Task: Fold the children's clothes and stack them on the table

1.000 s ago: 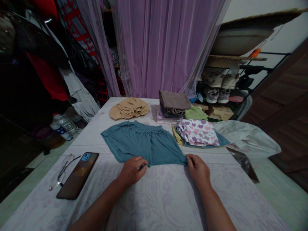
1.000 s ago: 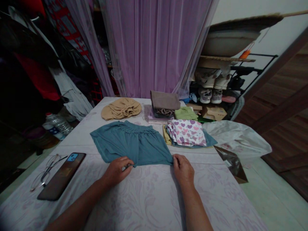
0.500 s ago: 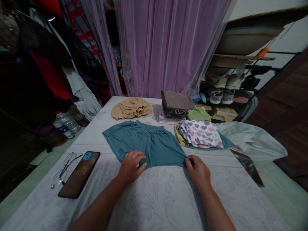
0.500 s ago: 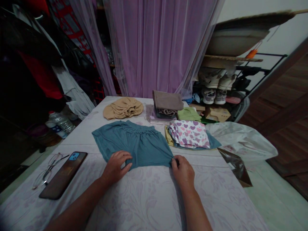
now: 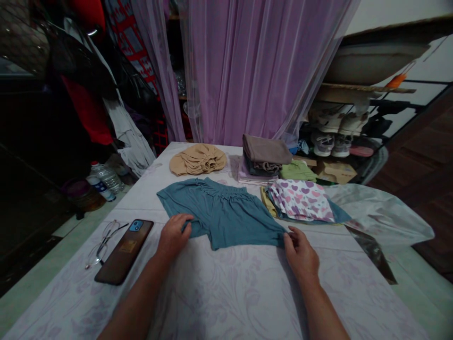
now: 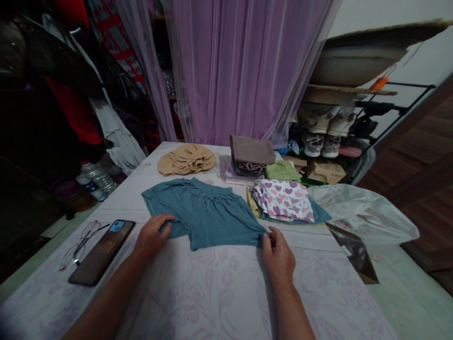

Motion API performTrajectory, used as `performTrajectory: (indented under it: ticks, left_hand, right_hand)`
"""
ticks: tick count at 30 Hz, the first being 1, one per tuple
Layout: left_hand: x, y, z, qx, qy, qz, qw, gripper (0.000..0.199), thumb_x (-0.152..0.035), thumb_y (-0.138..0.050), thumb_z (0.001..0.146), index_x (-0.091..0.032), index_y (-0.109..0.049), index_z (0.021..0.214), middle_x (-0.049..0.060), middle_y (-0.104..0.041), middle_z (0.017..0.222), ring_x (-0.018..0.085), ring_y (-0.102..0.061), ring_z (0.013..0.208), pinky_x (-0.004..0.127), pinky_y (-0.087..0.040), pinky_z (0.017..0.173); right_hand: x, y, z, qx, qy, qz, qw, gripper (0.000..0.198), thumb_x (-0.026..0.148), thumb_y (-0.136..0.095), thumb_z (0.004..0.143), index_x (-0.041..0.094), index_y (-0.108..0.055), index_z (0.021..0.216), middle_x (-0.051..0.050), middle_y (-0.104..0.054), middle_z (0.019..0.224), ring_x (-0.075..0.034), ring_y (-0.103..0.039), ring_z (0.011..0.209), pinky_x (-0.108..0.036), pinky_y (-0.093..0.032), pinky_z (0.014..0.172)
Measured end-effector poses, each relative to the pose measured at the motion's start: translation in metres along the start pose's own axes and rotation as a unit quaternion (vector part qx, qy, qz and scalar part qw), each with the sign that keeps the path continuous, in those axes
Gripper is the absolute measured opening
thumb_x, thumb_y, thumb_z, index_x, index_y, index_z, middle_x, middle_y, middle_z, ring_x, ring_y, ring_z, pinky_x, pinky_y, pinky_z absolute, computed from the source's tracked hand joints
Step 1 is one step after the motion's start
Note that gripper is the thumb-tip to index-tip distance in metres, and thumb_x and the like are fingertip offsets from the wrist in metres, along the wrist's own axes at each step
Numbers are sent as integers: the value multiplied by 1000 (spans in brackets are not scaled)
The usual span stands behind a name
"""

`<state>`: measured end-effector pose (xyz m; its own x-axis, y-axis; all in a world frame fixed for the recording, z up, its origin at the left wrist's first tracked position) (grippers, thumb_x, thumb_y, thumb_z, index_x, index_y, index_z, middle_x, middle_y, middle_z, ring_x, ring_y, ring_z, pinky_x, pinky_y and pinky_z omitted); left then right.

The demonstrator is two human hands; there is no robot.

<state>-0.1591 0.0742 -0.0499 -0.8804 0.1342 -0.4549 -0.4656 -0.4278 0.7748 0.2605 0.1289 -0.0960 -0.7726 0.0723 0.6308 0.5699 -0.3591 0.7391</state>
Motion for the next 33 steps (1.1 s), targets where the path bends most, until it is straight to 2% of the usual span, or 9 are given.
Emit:
performTrajectory:
  ticks: [4,7,11,14,17,20,25,28,33]
  left_hand:
    - [43,20,-1,13,57,25,998,26,-20,-48,76,-24,-68,92,3,-73,97,23,-64,96,37,-50,91]
    - [50,22,-3,24,57,22,998,27,-21,-48,78,-24,-69,94,3,-73,99,23,-64,98,37,-49,93]
    - [35,13,-2,42,33,27,998,24,-27,-52,83,-25,-71,97,5,-72,101,23,-63,98,38,-47,92]
    - [21,4,-2,69,32,47,996,16,-36,-60,83,-25,-72,84,5,-72,94,24,-63,93,40,-45,88]
    - [11,1,-5,75,42,54,995,19,-42,-66,80,-24,-71,78,5,-71,93,26,-62,93,42,-43,89]
    - [6,-3,-8,68,54,48,995,16,-39,-71,75,-24,-71,79,5,-71,95,27,-62,96,44,-41,90]
    - [8,-12,-10,70,73,13,995,7,-30,-70,75,-25,-69,70,2,-72,97,25,-61,99,44,-39,94]
    - [7,-12,-10,77,41,-39,995,8,-28,-67,76,-24,-68,69,3,-72,101,22,-62,101,42,-39,97]
    - [2,-14,-14,151,-20,-121,981,6,-23,-65,74,-22,-66,69,4,-73,101,18,-65,97,37,-42,97]
  right_hand:
    - [-2,-3,1,9,-5,-11,1000,46,49,-51,79,22,-69,110,-7,-73,98,-21,-65,76,-27,-43,61]
    - [3,-1,-1,-1,-3,-14,1000,42,46,-50,80,22,-70,107,-7,-73,99,-21,-65,79,-28,-44,63]
    - [6,1,-3,-6,-8,-13,1000,44,46,-48,79,21,-70,108,-8,-73,101,-23,-65,83,-29,-45,67]
    - [5,1,-3,-8,-18,3,1000,47,47,-47,77,20,-71,106,-9,-73,98,-23,-66,82,-30,-46,68]
    - [2,0,-3,-5,-27,1,1000,48,48,-48,76,19,-71,106,-9,-73,97,-24,-65,81,-31,-46,67]
    - [3,0,-3,-9,-20,-13,1000,46,46,-48,77,20,-71,106,-9,-73,97,-23,-65,80,-30,-45,66]
    - [5,0,-3,-9,-11,-28,1000,43,44,-48,78,20,-71,107,-8,-73,97,-23,-64,80,-29,-43,64]
    - [5,0,-3,-13,-4,-31,999,42,43,-48,80,21,-72,106,-7,-73,96,-22,-63,79,-29,-42,63]
    - [-2,-3,1,-8,3,-33,999,41,43,-50,79,22,-72,107,-6,-73,93,-21,-63,75,-27,-41,60]
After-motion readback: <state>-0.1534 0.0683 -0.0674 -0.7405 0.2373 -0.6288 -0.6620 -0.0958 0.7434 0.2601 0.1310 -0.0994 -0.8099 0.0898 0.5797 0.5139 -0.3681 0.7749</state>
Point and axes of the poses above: each hand's wrist, its own z-axis towards the middle knuckle, its own y-axis out of the back of the hand, x = y × z, the point moved 9 cm from there along z, towards the middle knuckle
